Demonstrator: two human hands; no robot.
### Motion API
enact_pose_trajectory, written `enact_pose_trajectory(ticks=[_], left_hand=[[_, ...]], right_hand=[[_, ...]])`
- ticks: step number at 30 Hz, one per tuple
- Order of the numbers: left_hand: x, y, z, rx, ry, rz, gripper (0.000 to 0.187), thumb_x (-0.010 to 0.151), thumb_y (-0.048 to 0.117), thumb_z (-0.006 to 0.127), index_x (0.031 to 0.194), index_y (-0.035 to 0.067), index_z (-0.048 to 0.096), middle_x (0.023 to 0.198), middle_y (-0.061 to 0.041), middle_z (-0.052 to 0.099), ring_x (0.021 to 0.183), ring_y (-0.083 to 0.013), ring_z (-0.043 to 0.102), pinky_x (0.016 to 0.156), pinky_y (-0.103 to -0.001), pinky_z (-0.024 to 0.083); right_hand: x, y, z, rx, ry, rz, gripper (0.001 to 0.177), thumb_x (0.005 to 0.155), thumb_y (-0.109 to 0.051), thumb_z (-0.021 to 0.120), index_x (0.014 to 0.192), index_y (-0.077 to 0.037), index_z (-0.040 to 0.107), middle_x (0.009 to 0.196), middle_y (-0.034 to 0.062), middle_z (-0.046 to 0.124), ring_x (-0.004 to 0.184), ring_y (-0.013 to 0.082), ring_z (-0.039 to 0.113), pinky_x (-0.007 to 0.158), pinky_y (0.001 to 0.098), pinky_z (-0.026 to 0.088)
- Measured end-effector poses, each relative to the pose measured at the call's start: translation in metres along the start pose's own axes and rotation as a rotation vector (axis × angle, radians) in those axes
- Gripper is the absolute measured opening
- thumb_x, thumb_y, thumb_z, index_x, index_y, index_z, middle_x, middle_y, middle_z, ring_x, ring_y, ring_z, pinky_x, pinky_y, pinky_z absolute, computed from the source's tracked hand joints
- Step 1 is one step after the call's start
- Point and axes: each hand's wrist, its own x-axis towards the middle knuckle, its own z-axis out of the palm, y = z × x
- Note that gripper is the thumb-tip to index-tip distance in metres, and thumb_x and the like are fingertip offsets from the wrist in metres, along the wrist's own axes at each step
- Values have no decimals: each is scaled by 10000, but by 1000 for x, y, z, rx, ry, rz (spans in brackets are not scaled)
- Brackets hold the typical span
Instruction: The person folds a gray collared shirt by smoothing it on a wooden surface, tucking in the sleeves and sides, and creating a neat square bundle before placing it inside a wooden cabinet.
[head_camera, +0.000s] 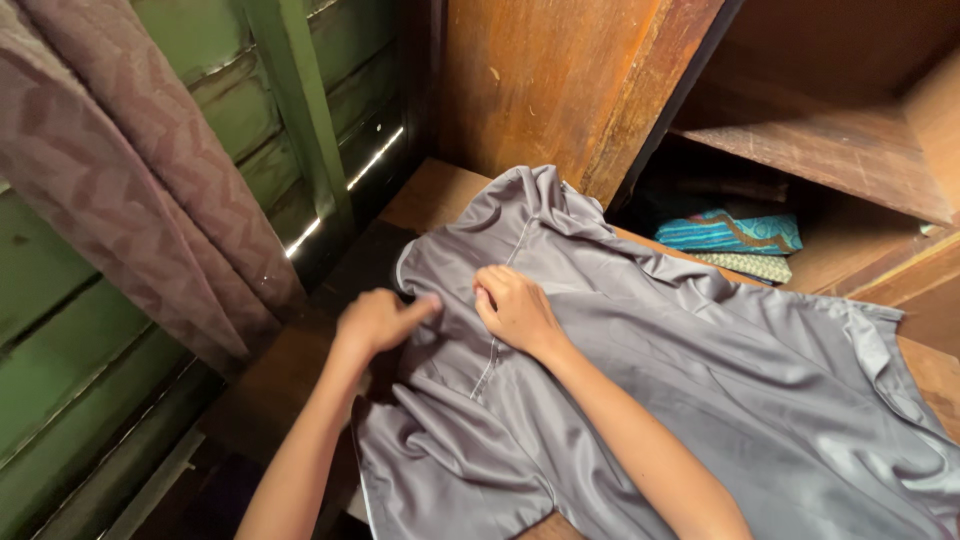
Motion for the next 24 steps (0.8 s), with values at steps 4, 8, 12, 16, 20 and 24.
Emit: enact_pose_trajectory(ticks=[4, 8, 12, 16, 20, 24], left_hand=[[-31, -1, 23, -132, 61, 164, 425, 762, 439, 767, 826, 21, 726, 840, -188, 740, 840, -380, 745, 761, -448, 572], [-36, -29, 46, -419, 266, 156, 308, 951, 312, 663, 1034, 18, 629, 874, -213, 709, 856, -396, 714, 767, -436, 550], [-53, -66, 39, -395, 357, 169, 437, 852, 360, 745, 1078, 10, 611, 946, -211, 728, 907, -369, 729, 792, -420, 563], [-75, -80, 12, -214, 81, 22, 786, 643, 528, 884, 1155, -16, 640, 1005, -238, 730, 950, -345, 736, 827, -411, 566], [-67, -60, 0, -217, -9, -21, 807, 692, 702, 776, 1041, -25, 765, 992, -219, 771, 957, -315, 757, 845, -402, 575], [-18, -33, 6, -155, 172, 75, 752, 824, 721, 648, 819, -21, 769, 794, -229, 727, 836, -391, 726, 762, -489, 565]], right_hand=[[-26, 12, 8, 101, -57, 85, 205, 862, -8, 545, 994, -46, 697, 919, 112, 699, 928, 301, 659, 852, 404, 531], [-47, 23, 9, 182, -102, 117, 266, 959, -107, 552, 1179, -75, 698, 1170, 111, 718, 1124, 287, 653, 1002, 393, 505], [-64, 14, -2, 61, -184, 49, 419, 983, -239, 583, 1374, -89, 611, 1445, 144, 588, 1363, 333, 496, 1129, 474, 341], [-76, -5, -6, -100, -171, -60, 492, 970, -254, 620, 1424, -67, 582, 1503, 207, 506, 1406, 379, 417, 1136, 535, 263], [-81, -30, -8, -71, -5, -41, 409, 942, -145, 630, 1345, -79, 619, 1448, 148, 603, 1381, 341, 526, 1166, 486, 383], [-84, -75, -5, 171, -52, -12, 223, 989, -144, 660, 1205, -89, 670, 1238, 100, 688, 1195, 288, 653, 1035, 379, 540]])
